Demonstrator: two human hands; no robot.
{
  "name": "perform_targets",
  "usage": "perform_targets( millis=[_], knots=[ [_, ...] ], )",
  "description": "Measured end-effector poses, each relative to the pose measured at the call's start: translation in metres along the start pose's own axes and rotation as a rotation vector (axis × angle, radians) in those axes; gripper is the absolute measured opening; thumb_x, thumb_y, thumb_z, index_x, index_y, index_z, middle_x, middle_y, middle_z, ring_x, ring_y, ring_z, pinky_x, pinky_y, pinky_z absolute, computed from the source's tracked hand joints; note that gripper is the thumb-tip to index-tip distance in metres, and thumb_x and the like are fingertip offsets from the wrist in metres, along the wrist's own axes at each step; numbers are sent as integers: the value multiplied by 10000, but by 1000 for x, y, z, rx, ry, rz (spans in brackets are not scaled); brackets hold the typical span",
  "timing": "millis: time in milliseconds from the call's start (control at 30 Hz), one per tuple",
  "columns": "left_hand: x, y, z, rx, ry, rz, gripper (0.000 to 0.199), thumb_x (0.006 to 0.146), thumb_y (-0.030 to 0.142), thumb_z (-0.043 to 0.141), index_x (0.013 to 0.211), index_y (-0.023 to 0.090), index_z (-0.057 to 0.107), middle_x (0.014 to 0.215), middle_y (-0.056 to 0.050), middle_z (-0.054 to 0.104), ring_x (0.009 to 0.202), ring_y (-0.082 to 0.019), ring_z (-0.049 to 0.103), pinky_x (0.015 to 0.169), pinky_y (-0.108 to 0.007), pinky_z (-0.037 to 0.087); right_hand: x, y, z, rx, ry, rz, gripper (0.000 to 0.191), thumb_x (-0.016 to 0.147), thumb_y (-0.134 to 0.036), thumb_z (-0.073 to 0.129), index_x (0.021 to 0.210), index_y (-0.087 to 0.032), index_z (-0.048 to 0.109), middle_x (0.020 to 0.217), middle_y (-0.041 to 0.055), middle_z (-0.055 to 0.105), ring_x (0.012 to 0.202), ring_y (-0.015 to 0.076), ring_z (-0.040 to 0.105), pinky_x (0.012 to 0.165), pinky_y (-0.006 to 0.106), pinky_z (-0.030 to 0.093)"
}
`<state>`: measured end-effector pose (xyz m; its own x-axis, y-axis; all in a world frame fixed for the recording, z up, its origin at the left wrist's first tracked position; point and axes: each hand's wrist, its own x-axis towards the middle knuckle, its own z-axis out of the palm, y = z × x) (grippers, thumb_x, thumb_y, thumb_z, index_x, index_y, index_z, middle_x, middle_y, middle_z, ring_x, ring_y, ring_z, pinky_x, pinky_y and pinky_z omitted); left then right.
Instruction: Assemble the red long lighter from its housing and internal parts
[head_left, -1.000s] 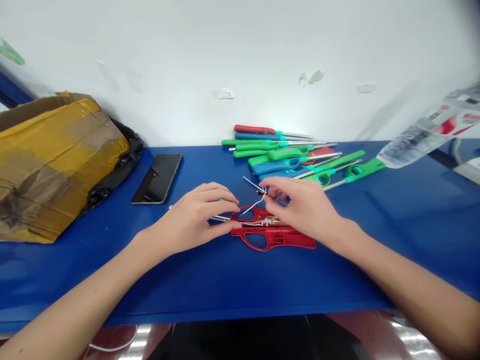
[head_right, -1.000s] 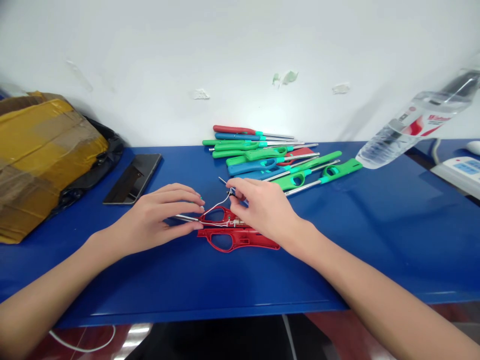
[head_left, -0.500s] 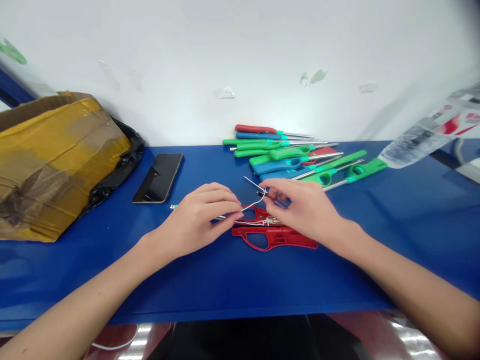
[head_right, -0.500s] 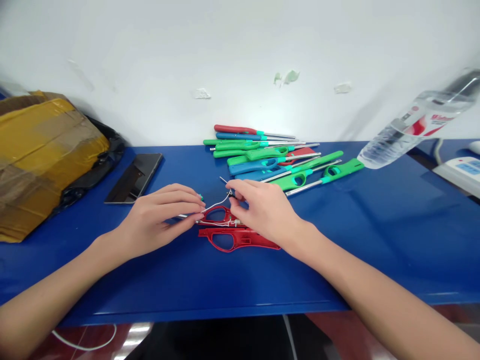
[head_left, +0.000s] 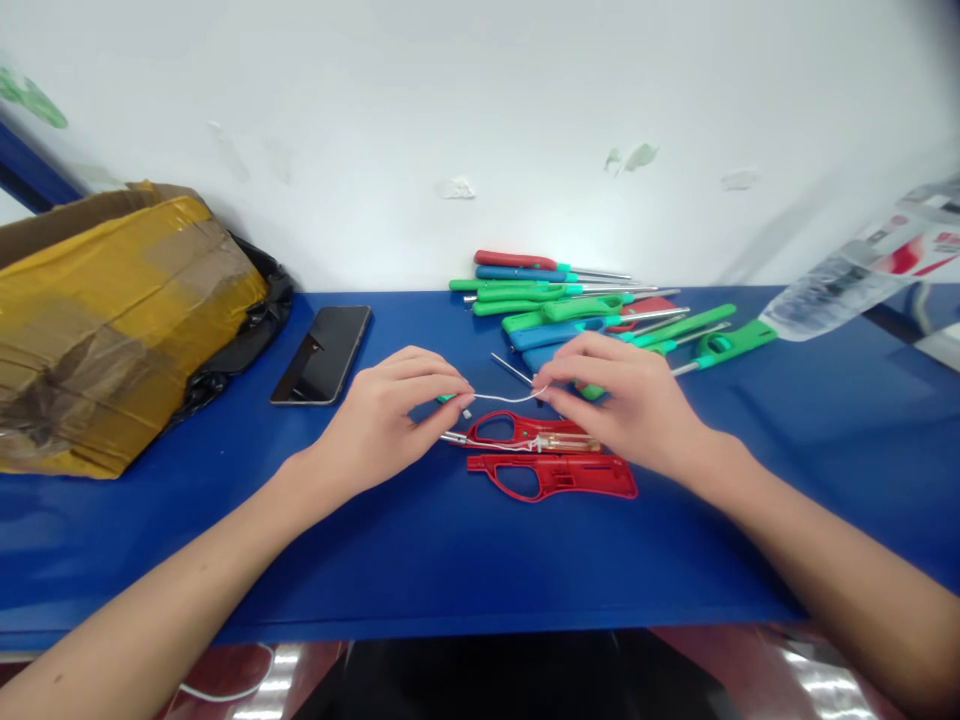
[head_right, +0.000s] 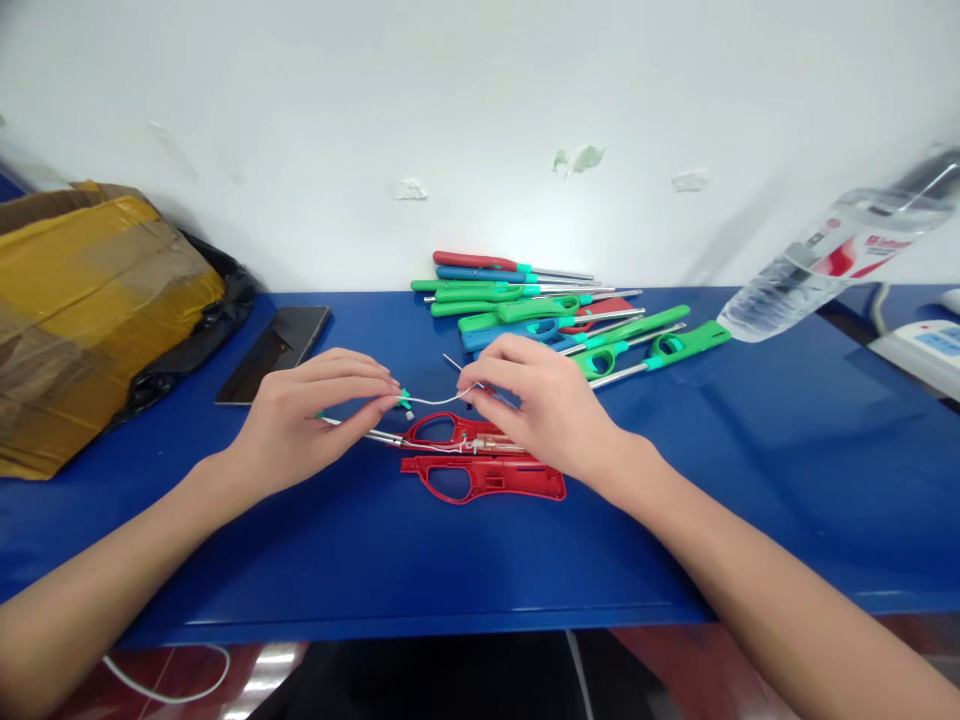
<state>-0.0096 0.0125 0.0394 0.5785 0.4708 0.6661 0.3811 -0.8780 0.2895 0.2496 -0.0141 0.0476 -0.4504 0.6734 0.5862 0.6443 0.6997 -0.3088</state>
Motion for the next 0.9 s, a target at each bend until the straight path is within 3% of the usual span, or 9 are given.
perform_targets(
  millis=[100,167,367,467,767,900],
  knots=[
    [0,-2,-2,-11,-1,-15,63,862,136,673,900,139,724,899,-64,742,868,-166,664,819,-301,560,1,0,-2,12,38,-24,91,892,-193,640,882,-210,730,987,80,683,880,189,661,715,293,539],
    [0,-3,-5,-37,-39,-26,69,870,143,665,898,142,728,916,-64,738,872,-162,662,819,-295,556,1,1,-3,99,-1,-18,106,900,-188,633,895,-216,735,989,61,721,896,185,684,761,290,552],
    [1,-3,-15,-156,-371,-85,130,915,197,615,966,178,734,1010,-55,711,955,-160,645,842,-275,541,-1,8,0,221,-153,69,147,909,-206,622,952,-219,762,933,12,788,795,163,736,715,246,569],
    [1,-2,-15,-167,-473,-97,152,924,228,611,1016,198,728,1023,-48,709,993,-174,629,881,-299,528,-2,10,1,237,-194,99,147,897,-210,631,942,-211,771,897,9,790,742,154,730,662,235,558],
    [-1,-5,-13,-89,-469,-125,182,932,264,596,1051,188,711,1080,-63,689,1030,-184,620,917,-313,520,-2,7,2,418,-429,404,245,928,-320,549,967,-186,751,762,16,747,603,155,692,490,222,504],
    [-2,-8,-11,-41,-447,-119,193,930,271,591,1051,182,712,1093,-72,684,1029,-189,625,915,-321,530,-1,7,4,451,-465,422,220,915,-292,561,966,-178,742,731,11,733,596,144,679,509,215,506]
  ],
)
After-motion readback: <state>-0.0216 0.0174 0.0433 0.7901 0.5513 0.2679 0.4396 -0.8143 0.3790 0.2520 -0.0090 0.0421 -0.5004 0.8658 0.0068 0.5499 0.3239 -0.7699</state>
